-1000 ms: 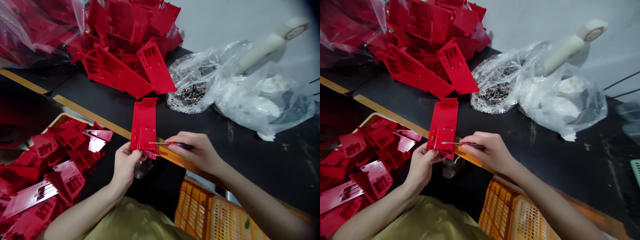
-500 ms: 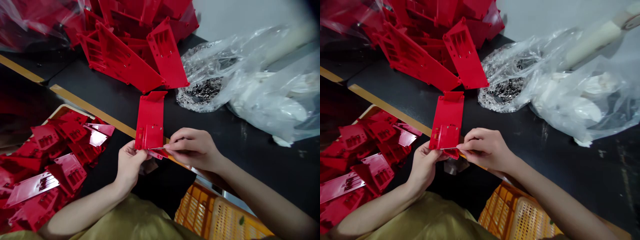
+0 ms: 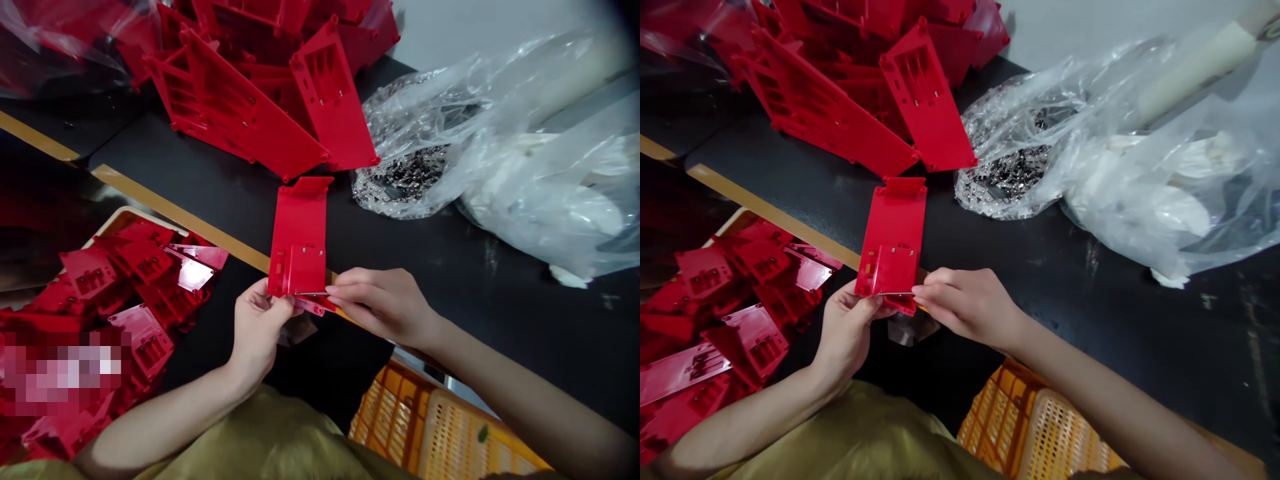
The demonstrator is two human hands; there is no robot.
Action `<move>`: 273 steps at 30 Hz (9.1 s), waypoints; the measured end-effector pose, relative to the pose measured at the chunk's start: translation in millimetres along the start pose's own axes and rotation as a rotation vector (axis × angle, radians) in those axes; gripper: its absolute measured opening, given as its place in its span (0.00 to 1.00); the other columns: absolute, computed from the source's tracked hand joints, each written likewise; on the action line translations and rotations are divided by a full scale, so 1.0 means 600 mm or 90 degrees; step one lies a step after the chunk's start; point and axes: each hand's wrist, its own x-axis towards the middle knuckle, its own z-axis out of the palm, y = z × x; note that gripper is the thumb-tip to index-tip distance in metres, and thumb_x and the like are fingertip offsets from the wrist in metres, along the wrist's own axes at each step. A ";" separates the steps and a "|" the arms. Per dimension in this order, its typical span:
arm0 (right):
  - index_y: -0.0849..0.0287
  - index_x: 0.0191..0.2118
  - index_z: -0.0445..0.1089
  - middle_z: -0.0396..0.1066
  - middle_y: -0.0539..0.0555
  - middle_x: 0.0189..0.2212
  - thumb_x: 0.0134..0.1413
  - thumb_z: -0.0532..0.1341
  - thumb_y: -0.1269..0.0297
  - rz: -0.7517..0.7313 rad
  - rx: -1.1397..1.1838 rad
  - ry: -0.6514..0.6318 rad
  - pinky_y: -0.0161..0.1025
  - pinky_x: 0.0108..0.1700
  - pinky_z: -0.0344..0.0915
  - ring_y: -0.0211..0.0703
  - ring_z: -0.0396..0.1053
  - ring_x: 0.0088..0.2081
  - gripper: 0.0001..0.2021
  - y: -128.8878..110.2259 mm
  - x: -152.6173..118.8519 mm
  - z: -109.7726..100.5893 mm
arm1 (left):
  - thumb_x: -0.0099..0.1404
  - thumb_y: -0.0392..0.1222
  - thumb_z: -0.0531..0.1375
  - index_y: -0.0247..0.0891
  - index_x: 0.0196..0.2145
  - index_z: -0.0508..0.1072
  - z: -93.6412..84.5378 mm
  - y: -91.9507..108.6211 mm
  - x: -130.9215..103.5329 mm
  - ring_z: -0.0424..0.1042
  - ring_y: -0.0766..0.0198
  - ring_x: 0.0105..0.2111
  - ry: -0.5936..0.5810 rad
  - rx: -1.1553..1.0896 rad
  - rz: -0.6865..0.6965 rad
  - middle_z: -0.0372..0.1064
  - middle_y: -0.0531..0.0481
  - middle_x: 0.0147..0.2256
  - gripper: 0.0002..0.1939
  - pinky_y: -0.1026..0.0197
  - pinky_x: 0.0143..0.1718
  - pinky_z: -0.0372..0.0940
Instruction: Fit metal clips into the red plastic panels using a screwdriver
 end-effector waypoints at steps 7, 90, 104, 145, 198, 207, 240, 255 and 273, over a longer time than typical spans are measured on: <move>0.59 0.36 0.70 0.78 0.53 0.30 0.65 0.53 0.68 -0.046 -0.125 -0.025 0.30 0.23 0.60 0.36 0.75 0.26 0.10 -0.004 0.002 0.005 | 0.52 0.37 0.65 0.35 0.25 0.73 -0.001 -0.004 -0.002 0.67 0.70 0.22 -0.011 -0.017 -0.004 0.68 0.56 0.20 0.04 0.66 0.29 0.69; 0.59 0.38 0.75 0.75 0.49 0.28 0.60 0.60 0.68 0.176 0.094 -0.065 0.28 0.24 0.56 0.29 0.67 0.23 0.06 -0.012 -0.015 -0.028 | 0.69 0.38 0.57 0.35 0.51 0.71 -0.014 0.138 0.089 0.71 0.62 0.49 -0.533 0.748 0.670 0.73 0.42 0.49 0.14 0.60 0.50 0.66; 0.61 0.37 0.71 0.77 0.50 0.32 0.64 0.55 0.67 0.127 -0.003 -0.033 0.31 0.30 0.63 0.34 0.74 0.29 0.08 -0.015 -0.020 -0.011 | 0.58 0.40 0.68 0.37 0.47 0.75 0.056 0.220 0.115 0.72 0.58 0.52 -0.740 1.055 0.487 0.73 0.47 0.52 0.18 0.63 0.50 0.63; 0.62 0.31 0.66 0.73 0.51 0.25 0.68 0.50 0.65 0.117 -0.061 -0.030 0.32 0.24 0.56 0.34 0.71 0.25 0.14 -0.018 -0.020 0.004 | 0.57 0.40 0.67 0.41 0.50 0.73 0.071 0.222 0.131 0.76 0.55 0.45 -0.766 1.106 0.518 0.76 0.47 0.46 0.21 0.60 0.43 0.67; 0.58 0.27 0.61 0.67 0.47 0.18 0.56 0.58 0.49 0.533 0.533 -0.279 0.33 0.23 0.50 0.32 0.56 0.19 0.17 0.012 0.037 -0.030 | 0.51 0.41 0.70 0.42 0.48 0.69 0.108 0.201 0.139 0.67 0.53 0.51 -0.712 1.185 0.309 0.71 0.50 0.48 0.26 0.52 0.53 0.51; 0.58 0.27 0.61 0.67 0.47 0.19 0.60 0.55 0.53 0.547 0.489 -0.195 0.34 0.25 0.51 0.32 0.55 0.20 0.16 -0.001 0.024 -0.037 | 0.56 0.44 0.68 0.38 0.44 0.69 0.070 0.203 0.154 0.71 0.59 0.46 -0.744 0.951 0.443 0.71 0.50 0.44 0.19 0.56 0.49 0.62; 0.60 0.49 0.71 0.75 0.55 0.42 0.58 0.59 0.62 0.445 0.330 -0.062 0.38 0.41 0.67 0.39 0.71 0.39 0.15 -0.033 0.060 -0.054 | 0.65 0.33 0.60 0.32 0.42 0.73 -0.081 0.124 0.146 0.78 0.62 0.44 -0.537 0.690 1.229 0.79 0.45 0.38 0.07 0.59 0.51 0.72; 0.56 0.29 0.72 0.63 0.44 0.16 0.37 0.74 0.57 0.598 0.315 0.317 0.31 0.13 0.50 0.30 0.55 0.14 0.14 -0.059 0.084 -0.135 | 0.63 0.41 0.64 0.35 0.45 0.72 -0.030 0.094 0.131 0.77 0.59 0.44 -0.440 0.665 1.027 0.78 0.44 0.41 0.13 0.55 0.50 0.74; 0.50 0.28 0.56 0.68 0.47 0.19 0.62 0.50 0.45 0.299 0.361 0.295 0.42 0.20 0.58 0.39 0.62 0.17 0.17 -0.036 0.116 -0.027 | 0.61 0.46 0.66 0.34 0.39 0.76 -0.039 0.092 0.161 0.78 0.60 0.41 -0.445 0.688 1.258 0.80 0.49 0.37 0.13 0.58 0.50 0.73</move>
